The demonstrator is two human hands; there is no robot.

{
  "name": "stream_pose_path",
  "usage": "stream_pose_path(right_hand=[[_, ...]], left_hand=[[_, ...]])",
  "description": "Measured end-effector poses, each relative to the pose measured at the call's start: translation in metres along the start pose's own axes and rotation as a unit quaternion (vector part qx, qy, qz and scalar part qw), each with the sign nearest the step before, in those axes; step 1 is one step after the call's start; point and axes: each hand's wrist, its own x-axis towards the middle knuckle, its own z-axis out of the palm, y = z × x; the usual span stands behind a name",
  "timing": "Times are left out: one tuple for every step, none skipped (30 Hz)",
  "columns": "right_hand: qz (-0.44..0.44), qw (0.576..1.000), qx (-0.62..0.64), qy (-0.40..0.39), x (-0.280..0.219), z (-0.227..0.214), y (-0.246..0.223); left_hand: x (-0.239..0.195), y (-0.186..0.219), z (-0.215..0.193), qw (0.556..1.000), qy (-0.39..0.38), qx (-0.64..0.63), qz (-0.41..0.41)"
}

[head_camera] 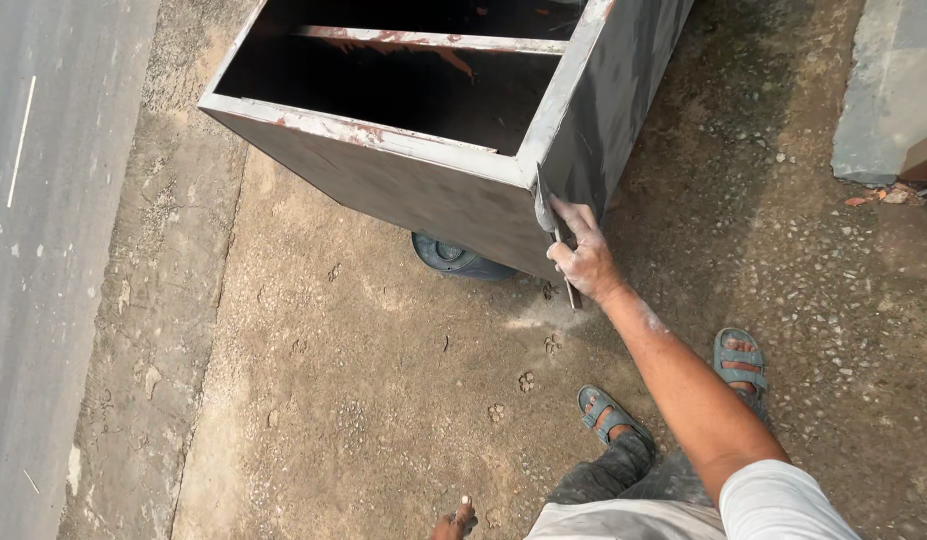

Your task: The person applies a gray compound to the edges and surfaces of a metal cabinet using a trowel. They smooth the compound along the corners and sides of the structure.

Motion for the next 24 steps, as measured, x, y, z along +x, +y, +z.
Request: stream_pose_path(right_hand=[[-0.034, 0.999, -0.042, -0.001, -0.029, 0.016, 0.001], [-0.063, 0.996, -0.050, -0.038, -0.052, 0.029, 0.004], [-0.005, 0.989, -0.015, -0.146, -0.076, 0.039, 0.006], [0.142, 0.967, 0.081, -0.193, -0.091, 0.049, 0.004], [0.284, 0.913, 0.175, -0.235, -0.102, 0.056, 0.004], [0.301, 0.880, 0.292, -0.226, -0.117, 0.056, 0.007], [0.312, 0.833, 0.404, -0.213, -0.128, 0.053, 0.012], [0.316, 0.828, 0.433, -0.167, -0.128, 0.042, 0.019], [0.319, 0.820, 0.460, -0.120, -0.120, 0.027, 0.028], [0.328, 0.804, 0.490, -0.070, -0.122, 0.015, 0.038], [0.312, 0.829, 0.462, -0.046, -0.116, -0.001, 0.050], [0.292, 0.852, 0.435, -0.023, -0.097, -0.018, 0.063], [0.268, 0.877, 0.398, -0.022, -0.076, -0.036, 0.075], [0.255, 0.905, 0.340, -0.004, -0.047, -0.048, 0.084], [0.220, 0.928, 0.300, 0.000, -0.016, -0.055, 0.091], [0.218, 0.945, 0.244, 0.001, 0.010, -0.057, 0.097], [0.215, 0.959, 0.187, 0.003, 0.032, -0.054, 0.102], [0.196, 0.967, 0.158, 0.036, 0.044, -0.045, 0.106], [0.178, 0.973, 0.129, 0.070, 0.049, -0.030, 0.109], [0.160, 0.977, 0.097, 0.101, 0.047, -0.014, 0.109], [0.034, 0.990, -0.003, 0.138, 0.037, 0.006, 0.110], [-0.091, 0.976, -0.108, 0.167, 0.016, 0.023, 0.111], [-0.052, 0.985, -0.073, 0.148, -0.012, 0.042, 0.112], [-0.020, 0.990, -0.041, 0.130, -0.041, 0.059, 0.110]], left_hand=[[0.000, -0.006, 0.000, 1.000, -0.007, 0.010, -0.010], [0.004, -0.007, -0.004, 1.000, -0.013, 0.020, -0.016], [0.006, -0.005, -0.008, 0.999, -0.016, 0.031, -0.021], [0.012, 0.009, -0.025, 0.999, -0.004, 0.039, -0.011], [0.017, 0.027, -0.042, 0.999, 0.012, 0.036, 0.004], [0.017, 0.040, -0.051, 0.999, 0.035, -0.002, 0.038], [0.017, 0.053, -0.060, 0.995, 0.057, -0.040, 0.072], [0.016, 0.071, -0.068, 0.979, 0.060, -0.133, 0.141], [0.015, 0.087, -0.075, 0.950, 0.063, -0.225, 0.208], [0.011, 0.094, -0.079, 0.963, 0.077, -0.175, 0.190], [0.009, 0.101, -0.082, 0.973, 0.090, -0.124, 0.172], [0.007, 0.106, -0.082, 0.980, 0.107, -0.070, 0.156], [0.006, 0.110, -0.078, 0.974, 0.105, -0.059, 0.194], [0.008, 0.117, -0.079, 0.965, 0.107, -0.048, 0.234], [0.012, 0.123, -0.079, 0.955, 0.107, -0.036, 0.275], [0.016, 0.122, -0.077, 0.962, 0.080, -0.005, 0.260], [0.023, 0.119, -0.074, 0.968, 0.054, 0.026, 0.244], [0.032, 0.111, -0.073, 0.972, 0.026, 0.058, 0.226], [0.043, 0.100, -0.076, 0.975, 0.001, 0.098, 0.201], [0.054, 0.089, -0.078, 0.975, -0.024, 0.136, 0.175], [0.065, 0.076, -0.083, 0.973, -0.050, 0.172, 0.148], [0.074, 0.059, -0.084, 0.974, -0.038, 0.171, 0.141], [0.083, 0.040, -0.092, 0.976, -0.026, 0.170, 0.134], [0.098, 0.033, -0.102, 0.977, -0.010, 0.167, 0.133]])
